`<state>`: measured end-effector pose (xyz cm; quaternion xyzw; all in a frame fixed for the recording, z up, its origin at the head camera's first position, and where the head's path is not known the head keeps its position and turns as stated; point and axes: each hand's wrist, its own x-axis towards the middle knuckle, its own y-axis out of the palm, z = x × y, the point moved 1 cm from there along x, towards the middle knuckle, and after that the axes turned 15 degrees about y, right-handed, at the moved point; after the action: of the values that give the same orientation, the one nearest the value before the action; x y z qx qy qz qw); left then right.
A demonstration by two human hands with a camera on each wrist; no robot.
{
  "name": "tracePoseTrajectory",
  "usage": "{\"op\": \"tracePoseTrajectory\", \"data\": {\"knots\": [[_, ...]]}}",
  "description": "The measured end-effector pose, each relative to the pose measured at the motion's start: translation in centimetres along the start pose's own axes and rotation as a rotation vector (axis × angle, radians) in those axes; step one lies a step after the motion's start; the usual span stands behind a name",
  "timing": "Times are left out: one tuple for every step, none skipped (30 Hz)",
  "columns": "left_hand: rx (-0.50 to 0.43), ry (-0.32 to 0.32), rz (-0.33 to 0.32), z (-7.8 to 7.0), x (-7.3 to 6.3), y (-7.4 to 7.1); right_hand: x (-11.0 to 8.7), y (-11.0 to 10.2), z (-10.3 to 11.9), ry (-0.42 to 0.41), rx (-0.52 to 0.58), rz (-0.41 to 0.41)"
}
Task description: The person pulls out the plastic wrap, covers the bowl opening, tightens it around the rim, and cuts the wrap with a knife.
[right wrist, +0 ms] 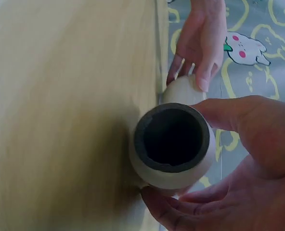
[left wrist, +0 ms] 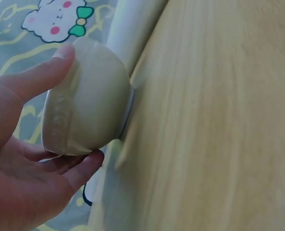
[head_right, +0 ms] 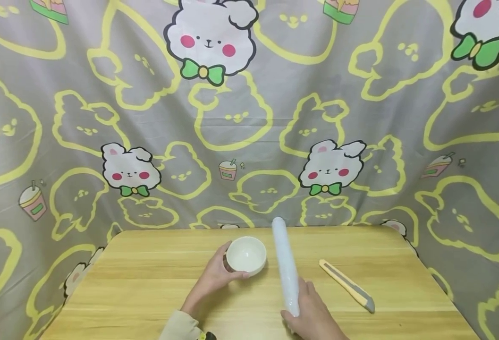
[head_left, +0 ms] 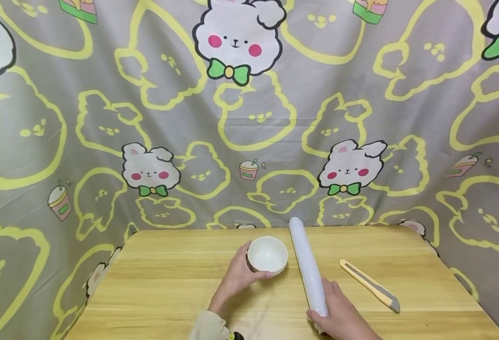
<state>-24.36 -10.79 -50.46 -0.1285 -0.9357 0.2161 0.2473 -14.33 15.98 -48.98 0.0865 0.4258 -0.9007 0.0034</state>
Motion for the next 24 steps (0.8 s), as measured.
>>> {"op": "tracePoseTrajectory", "data": {"knots": [[0.000,0.005,-0.001,0.1,0.0,0.0,0.1,-0.2,-0.2,0.002,0.006,0.009],[-0.010,0.010,-0.001,0.2,0.0,-0.1,0.2,-0.4,-0.4,0.005,0.008,0.020],[-0.021,0.013,0.003,0.3,0.0,-0.1,0.3,-0.6,-0.7,0.002,0.009,0.029],[-0.035,0.018,0.011,0.4,0.0,-0.3,0.5,-0.9,-1.0,-0.001,0.011,0.038],[-0.059,0.021,0.021,0.5,0.0,-0.4,0.6,-1.2,-1.2,0.001,0.009,0.048],[-0.081,0.025,0.033,0.5,-0.1,-0.6,0.7,-1.5,-1.5,0.000,0.008,0.057],[-0.102,0.026,0.048,0.5,-0.1,-0.8,0.9,-1.8,-1.7,-0.001,0.009,0.068],[-0.122,0.025,0.067,0.5,-0.1,-1.0,1.0,-2.2,-2.0,-0.004,0.011,0.078],[-0.132,0.030,0.088,0.5,-0.2,-1.2,1.2,-2.5,-2.2,-0.008,0.011,0.085],[-0.145,0.026,0.107,0.5,-0.2,-1.4,1.4,-2.7,-2.3,-0.014,0.003,0.090],[-0.159,0.022,0.124,0.5,-0.3,-1.6,1.5,-2.9,-2.4,-0.019,-0.011,0.091],[-0.173,0.018,0.143,0.4,-0.4,-1.8,1.7,-3.1,-2.5,-0.034,-0.021,0.091],[-0.197,0.012,0.162,0.4,-0.4,-2.0,1.9,-3.3,-2.6,-0.045,-0.033,0.091],[-0.223,0.008,0.181,0.4,-0.5,-2.1,2.0,-3.5,-2.6,-0.054,-0.044,0.090],[-0.255,0.000,0.199,0.3,-0.6,-2.2,2.1,-3.6,-2.7,-0.073,-0.057,0.087],[-0.286,-0.014,0.216,0.3,-0.7,-2.3,2.2,-3.7,-2.8,-0.093,-0.069,0.086],[-0.313,-0.020,0.230,0.4,-0.8,-2.4,2.4,-3.8,-2.9,-0.109,-0.073,0.088],[-0.338,-0.028,0.240,0.4,-0.8,-2.4,2.5,-3.8,-2.9,-0.121,-0.075,0.092],[-0.356,-0.034,0.245,0.5,-0.9,-2.5,2.7,-3.8,-2.9,-0.142,-0.081,0.090],[-0.368,-0.032,0.248,0.5,-1.0,-2.5,2.9,-3.8,-2.9,-0.171,-0.082,0.085],[-0.376,-0.029,0.246,0.5,-1.0,-2.6,3.2,-3.7,-2.9,-0.200,-0.081,0.077],[-0.378,-0.020,0.246,0.6,-1.1,-2.6,3.5,-3.7,-2.8,-0.217,-0.081,0.072],[-0.386,-0.008,0.244,0.7,-1.1,-2.7,3.9,-3.6,-2.7,-0.230,-0.082,0.063],[-0.390,0.003,0.245,0.7,-1.1,-2.8,4.2,-3.5,-2.7,-0.249,-0.087,0.046]]}}
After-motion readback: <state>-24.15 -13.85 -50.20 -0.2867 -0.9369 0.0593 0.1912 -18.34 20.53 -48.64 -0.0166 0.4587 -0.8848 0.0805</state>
